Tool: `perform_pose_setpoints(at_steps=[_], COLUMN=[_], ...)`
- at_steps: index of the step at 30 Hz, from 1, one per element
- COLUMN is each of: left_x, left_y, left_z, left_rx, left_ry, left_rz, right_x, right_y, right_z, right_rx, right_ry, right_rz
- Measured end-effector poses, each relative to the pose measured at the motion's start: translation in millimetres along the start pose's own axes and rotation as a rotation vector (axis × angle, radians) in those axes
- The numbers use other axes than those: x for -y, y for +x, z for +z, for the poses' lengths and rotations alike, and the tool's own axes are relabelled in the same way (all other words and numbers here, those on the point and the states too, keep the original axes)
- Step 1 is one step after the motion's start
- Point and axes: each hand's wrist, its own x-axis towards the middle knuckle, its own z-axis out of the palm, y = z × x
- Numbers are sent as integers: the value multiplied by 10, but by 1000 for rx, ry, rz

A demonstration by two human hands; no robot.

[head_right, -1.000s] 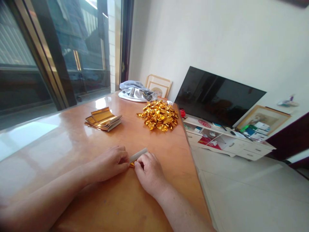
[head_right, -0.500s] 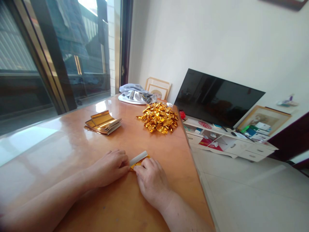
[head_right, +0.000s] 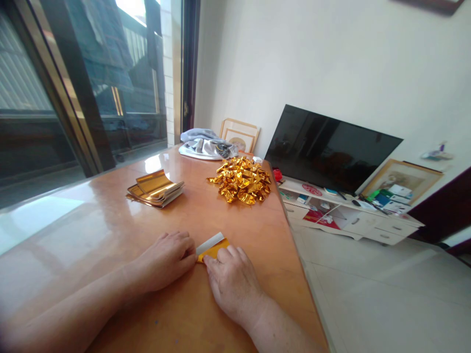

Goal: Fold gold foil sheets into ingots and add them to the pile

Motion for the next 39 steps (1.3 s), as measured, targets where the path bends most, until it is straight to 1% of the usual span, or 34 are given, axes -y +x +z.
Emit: perform_pose_setpoints(at_steps=[7, 14, 18, 26, 28, 32, 36, 39], left_x=[-15, -38, -48, 28, 42, 45, 54, 76], left_y=[-10, -1, -6, -25, -26, -37, -46, -38], left_z=[-10, -11, -17, -34, -34, -24, -25, -37], left_rx=[-6, -4, -2, -3, -7, -32, -6, 1], left_ry=[13, 13, 18, -59, -70, -68, -31, -11], left_rz=[-3, -21, -27, -12, 7, 89, 171, 181], right_x=[11, 38, 40, 33, 34, 38, 40, 36], right_y=[3, 20, 22, 21, 27, 37, 32, 24], right_z=[-31, -95, -104, -104, -110, -121, -135, -158], right_rx=[21, 74, 78, 75, 81, 97, 112, 128], right_ry=[11, 12, 10, 2, -1, -5, -10, -17], right_rz=[-2, 14, 16, 13, 13, 15, 13, 7])
